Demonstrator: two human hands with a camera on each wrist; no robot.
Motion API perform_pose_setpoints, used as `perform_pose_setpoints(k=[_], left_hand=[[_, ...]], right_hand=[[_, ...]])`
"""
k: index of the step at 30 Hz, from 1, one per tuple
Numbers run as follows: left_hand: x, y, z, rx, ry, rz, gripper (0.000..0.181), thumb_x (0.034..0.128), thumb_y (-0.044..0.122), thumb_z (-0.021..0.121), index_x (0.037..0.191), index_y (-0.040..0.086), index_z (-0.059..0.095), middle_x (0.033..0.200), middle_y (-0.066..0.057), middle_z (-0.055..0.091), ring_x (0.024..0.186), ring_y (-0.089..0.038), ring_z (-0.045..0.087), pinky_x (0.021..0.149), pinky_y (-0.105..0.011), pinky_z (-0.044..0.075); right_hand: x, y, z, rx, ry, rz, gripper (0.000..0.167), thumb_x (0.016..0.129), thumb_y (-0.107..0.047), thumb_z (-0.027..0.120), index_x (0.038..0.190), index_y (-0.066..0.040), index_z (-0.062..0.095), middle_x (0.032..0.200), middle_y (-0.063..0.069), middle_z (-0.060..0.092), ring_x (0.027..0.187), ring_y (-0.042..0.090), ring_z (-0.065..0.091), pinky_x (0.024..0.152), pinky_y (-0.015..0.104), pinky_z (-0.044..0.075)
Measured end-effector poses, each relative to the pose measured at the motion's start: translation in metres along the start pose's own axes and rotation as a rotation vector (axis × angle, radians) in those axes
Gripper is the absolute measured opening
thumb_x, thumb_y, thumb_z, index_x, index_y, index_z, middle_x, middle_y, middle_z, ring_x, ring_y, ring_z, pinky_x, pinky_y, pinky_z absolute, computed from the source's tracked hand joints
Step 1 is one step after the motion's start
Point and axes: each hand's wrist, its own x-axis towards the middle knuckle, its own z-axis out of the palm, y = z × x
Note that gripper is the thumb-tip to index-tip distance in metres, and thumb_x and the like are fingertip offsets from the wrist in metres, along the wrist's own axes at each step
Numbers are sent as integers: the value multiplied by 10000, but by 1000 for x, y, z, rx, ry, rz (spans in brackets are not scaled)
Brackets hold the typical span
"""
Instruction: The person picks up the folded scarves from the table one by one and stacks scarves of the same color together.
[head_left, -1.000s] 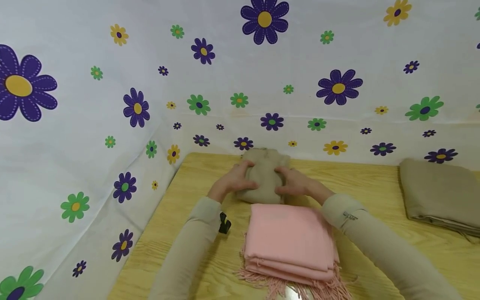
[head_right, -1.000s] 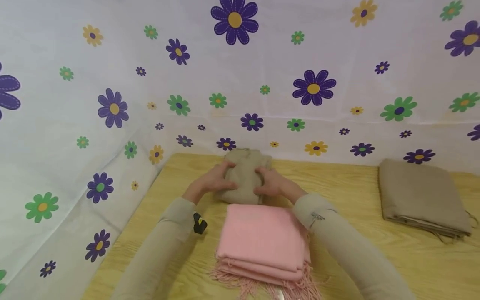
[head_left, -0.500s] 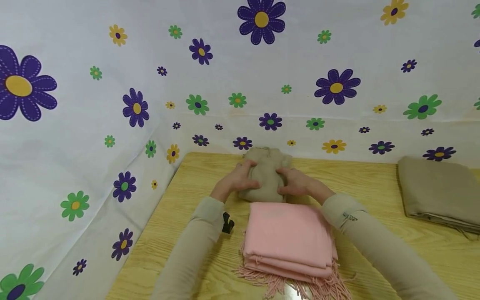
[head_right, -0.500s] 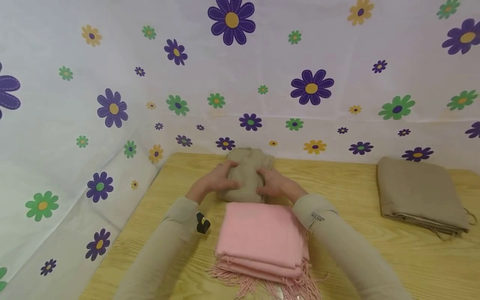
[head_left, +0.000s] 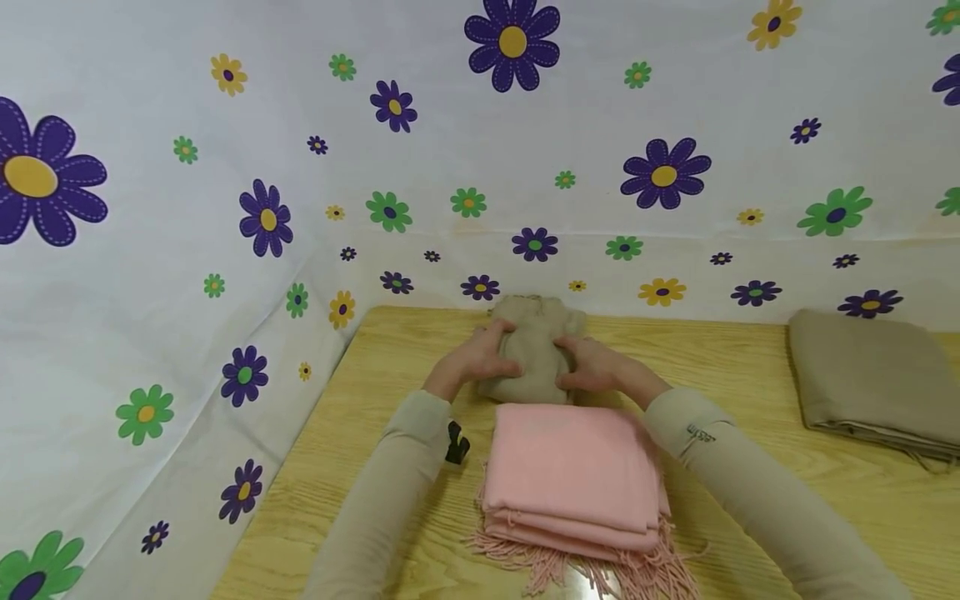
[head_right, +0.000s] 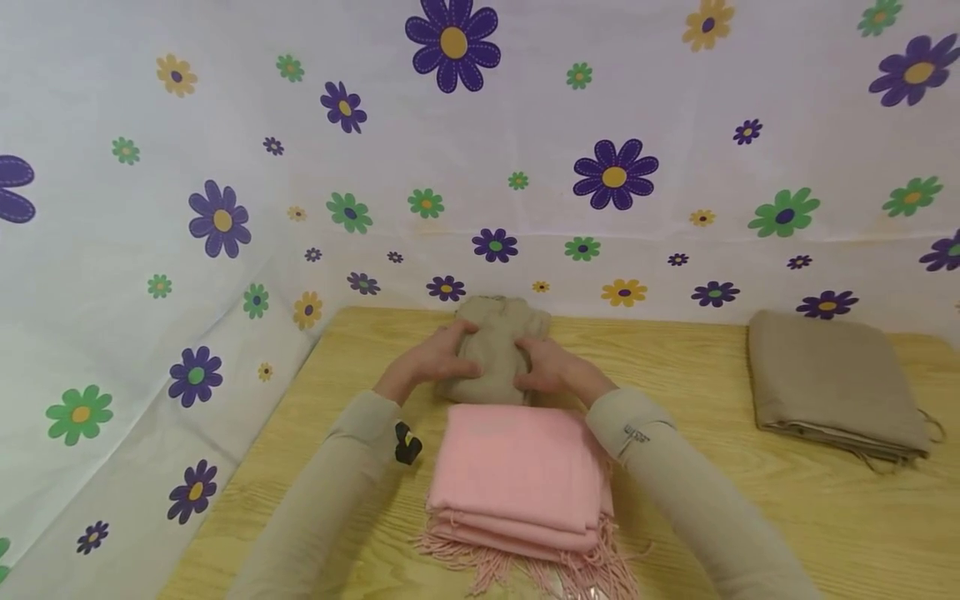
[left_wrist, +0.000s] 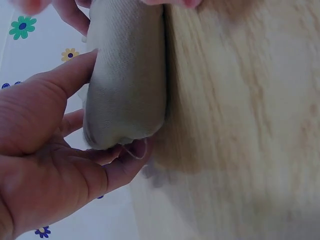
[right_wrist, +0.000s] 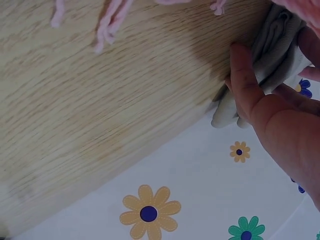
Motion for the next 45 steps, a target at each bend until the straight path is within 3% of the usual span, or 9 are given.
perform_pose_setpoints(k=[8, 21, 29, 36, 42, 45], left_hand=[[5, 5, 0, 7, -51, -20, 768, 870, 229, 741, 1481, 44, 313, 1468, -286, 390, 1413, -414, 289, 1143, -497, 292], [8, 15, -1, 36, -65, 6, 768, 868, 245, 744, 1470, 31, 318, 1450, -274, 404, 1368, -389, 350, 1134, -476, 308], [15, 23, -2, 63, -112, -22, 751, 878, 238, 734, 1458, 31, 305, 1442, -273, 364, 1326, -360, 380, 1112, -459, 334], [15, 28, -4, 67, -141, -51, 730, 881, 245, 728, 1442, 47, 305, 1397, -270, 366, 1207, -350, 433, 912, -446, 477], [16, 37, -3, 98, -132, -40, 706, 862, 216, 743, 1407, 16, 342, 1343, -269, 427, 1139, -350, 478, 729, -418, 531], [16, 42, -2, 128, -136, -38, 698, 859, 203, 744, 1396, -2, 348, 1328, -271, 447, 1139, -350, 488, 700, -409, 540]], right_hand=[[-2, 5, 3, 29, 14, -6, 708, 920, -160, 668, 1475, 117, 326, 1431, 356, 428, 1345, 454, 406, 1114, 516, 331], [-8, 11, 2, 42, 42, -3, 692, 914, -157, 673, 1461, 118, 349, 1428, 344, 439, 1336, 454, 416, 1116, 524, 323], [-12, 15, 1, 54, 41, 11, 702, 907, -157, 676, 1463, 117, 346, 1432, 346, 432, 1336, 449, 416, 1107, 527, 333], [-15, 14, 0, 69, 37, 13, 704, 913, -149, 674, 1466, 125, 335, 1435, 346, 429, 1340, 436, 418, 1102, 517, 342], [-18, 16, -1, 65, 55, 4, 699, 907, -148, 679, 1455, 132, 348, 1425, 345, 440, 1334, 438, 423, 1104, 515, 340], [-20, 17, -1, 61, 60, 0, 701, 902, -151, 685, 1449, 136, 353, 1419, 349, 445, 1333, 447, 422, 1104, 520, 339]])
